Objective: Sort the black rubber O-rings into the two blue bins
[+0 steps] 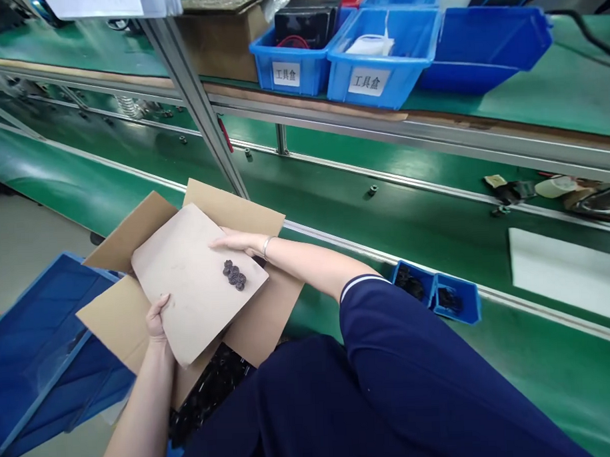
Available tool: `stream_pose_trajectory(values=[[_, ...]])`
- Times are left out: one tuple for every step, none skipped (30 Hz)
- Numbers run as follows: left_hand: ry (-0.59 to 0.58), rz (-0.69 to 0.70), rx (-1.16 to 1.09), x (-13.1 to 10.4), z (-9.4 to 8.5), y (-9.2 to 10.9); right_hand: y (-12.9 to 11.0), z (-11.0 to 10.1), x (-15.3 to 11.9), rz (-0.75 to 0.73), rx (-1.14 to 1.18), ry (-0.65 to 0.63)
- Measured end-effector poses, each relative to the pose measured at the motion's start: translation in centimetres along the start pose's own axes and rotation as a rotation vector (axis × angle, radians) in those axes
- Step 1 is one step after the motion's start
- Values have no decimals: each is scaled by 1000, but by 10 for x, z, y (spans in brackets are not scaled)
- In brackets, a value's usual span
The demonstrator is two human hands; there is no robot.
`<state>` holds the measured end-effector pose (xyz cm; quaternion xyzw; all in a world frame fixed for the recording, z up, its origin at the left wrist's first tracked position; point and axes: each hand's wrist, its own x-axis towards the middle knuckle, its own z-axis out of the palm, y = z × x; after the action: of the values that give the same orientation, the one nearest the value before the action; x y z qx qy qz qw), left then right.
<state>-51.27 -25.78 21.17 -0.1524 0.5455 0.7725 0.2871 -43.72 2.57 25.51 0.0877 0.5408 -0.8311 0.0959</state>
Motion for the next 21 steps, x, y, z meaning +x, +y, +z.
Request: stream_pose_trajectory(values=[[5,4,4,1,0,-1,1,-2,-1,-1,-9,1],[12,10,6,2,0,-3,2,-3,-1,-2,-19,4],[18,18,8,4,0,-4,4,-4,-2,-3,-32,8],[25,25,10,5,0,-5,6,-5,-2,-5,-48,13],[30,33,12,6,0,-7,7,-6,-3,-10,-68,19],[35,41,15,7,-1,-8,8,-7,-3,-19,-93,30],[39,48,18,8,-1,-9,9,-7,-4,-30,-125,49],[41,54,23,8,-2,-9,9,-7,-4,-42,-163,76],[40,58,28,7,-3,-10,9,-8,-5,-54,-203,107],[36,60,36,7,-4,-10,9,-8,-5,-64,-244,138],[31,60,45,5,-6,-9,7,-9,-6,-71,-283,163],[23,57,56,4,-8,-8,5,-9,-6,-76,-316,180],[15,55,70,2,-10,-7,3,-9,-7,-84,-343,187],[9,54,85,0,-12,-5,0,-10,-9,-96,-366,190],[4,56,101,-2,-14,-4,-3,-10,-10,-112,-384,191],[1,60,118,-4,-15,-2,-5,-10,-11,-131,-399,189],[-1,67,134,-5,-17,0,-8,-9,-13,-150,-408,182],[1,75,148,-7,-18,2,-11,-9,-15,-167,-413,169],[5,84,160,-9,-18,3,-12,-9,-17,-180,-414,150],[11,94,170,-10,-19,5,-13,-9,-18,-190,-413,129],[19,102,177,-12,-19,6,-14,-8,-20,-198,-410,109]])
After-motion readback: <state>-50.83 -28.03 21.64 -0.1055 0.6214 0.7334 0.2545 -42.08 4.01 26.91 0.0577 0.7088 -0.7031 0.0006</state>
